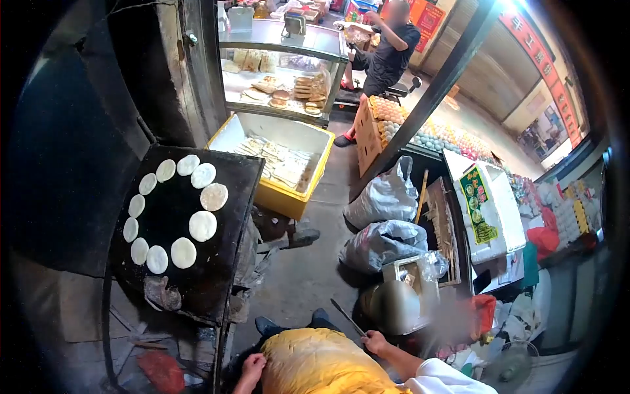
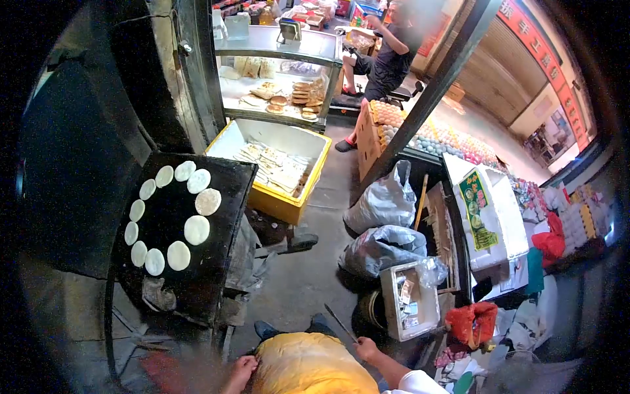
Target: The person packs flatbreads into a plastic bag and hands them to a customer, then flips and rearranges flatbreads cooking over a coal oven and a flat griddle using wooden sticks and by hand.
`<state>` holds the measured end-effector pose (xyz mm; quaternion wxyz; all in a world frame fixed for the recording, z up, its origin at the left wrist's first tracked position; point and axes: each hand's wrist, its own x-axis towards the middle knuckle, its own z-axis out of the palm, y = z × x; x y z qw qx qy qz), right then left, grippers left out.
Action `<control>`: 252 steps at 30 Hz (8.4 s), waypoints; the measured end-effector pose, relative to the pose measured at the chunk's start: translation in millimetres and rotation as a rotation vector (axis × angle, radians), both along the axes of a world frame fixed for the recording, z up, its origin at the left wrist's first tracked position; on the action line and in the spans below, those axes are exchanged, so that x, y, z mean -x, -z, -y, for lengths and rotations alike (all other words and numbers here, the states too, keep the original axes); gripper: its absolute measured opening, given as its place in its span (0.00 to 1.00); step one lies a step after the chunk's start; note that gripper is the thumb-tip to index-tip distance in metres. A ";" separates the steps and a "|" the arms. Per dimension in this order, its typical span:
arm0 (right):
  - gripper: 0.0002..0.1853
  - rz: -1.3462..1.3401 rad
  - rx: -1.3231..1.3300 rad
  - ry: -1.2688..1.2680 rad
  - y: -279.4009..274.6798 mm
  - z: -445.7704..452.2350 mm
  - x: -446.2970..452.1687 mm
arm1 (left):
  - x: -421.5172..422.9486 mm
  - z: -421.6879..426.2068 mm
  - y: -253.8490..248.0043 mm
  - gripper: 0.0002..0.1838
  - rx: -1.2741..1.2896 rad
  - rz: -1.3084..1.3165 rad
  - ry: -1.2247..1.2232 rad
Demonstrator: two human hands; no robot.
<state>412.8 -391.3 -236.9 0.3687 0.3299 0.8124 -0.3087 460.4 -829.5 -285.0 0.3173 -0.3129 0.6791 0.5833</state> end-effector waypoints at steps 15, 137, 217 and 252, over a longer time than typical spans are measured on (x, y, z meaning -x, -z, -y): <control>0.22 -0.024 -0.096 -0.284 61.4 -146.0 48.4 | -78.8 -22.9 105.6 0.11 0.034 0.100 -0.416; 0.14 -0.193 -0.033 -0.487 74.3 -165.3 85.1 | -23.2 -113.5 29.5 0.11 0.137 0.058 -0.371; 0.15 -0.133 -0.065 -0.451 76.4 -160.0 75.4 | -47.2 -105.9 76.5 0.06 0.152 -0.070 -0.388; 0.14 -0.150 -0.023 -0.457 63.6 -157.8 80.2 | -28.6 -107.8 40.7 0.15 0.168 0.093 -0.383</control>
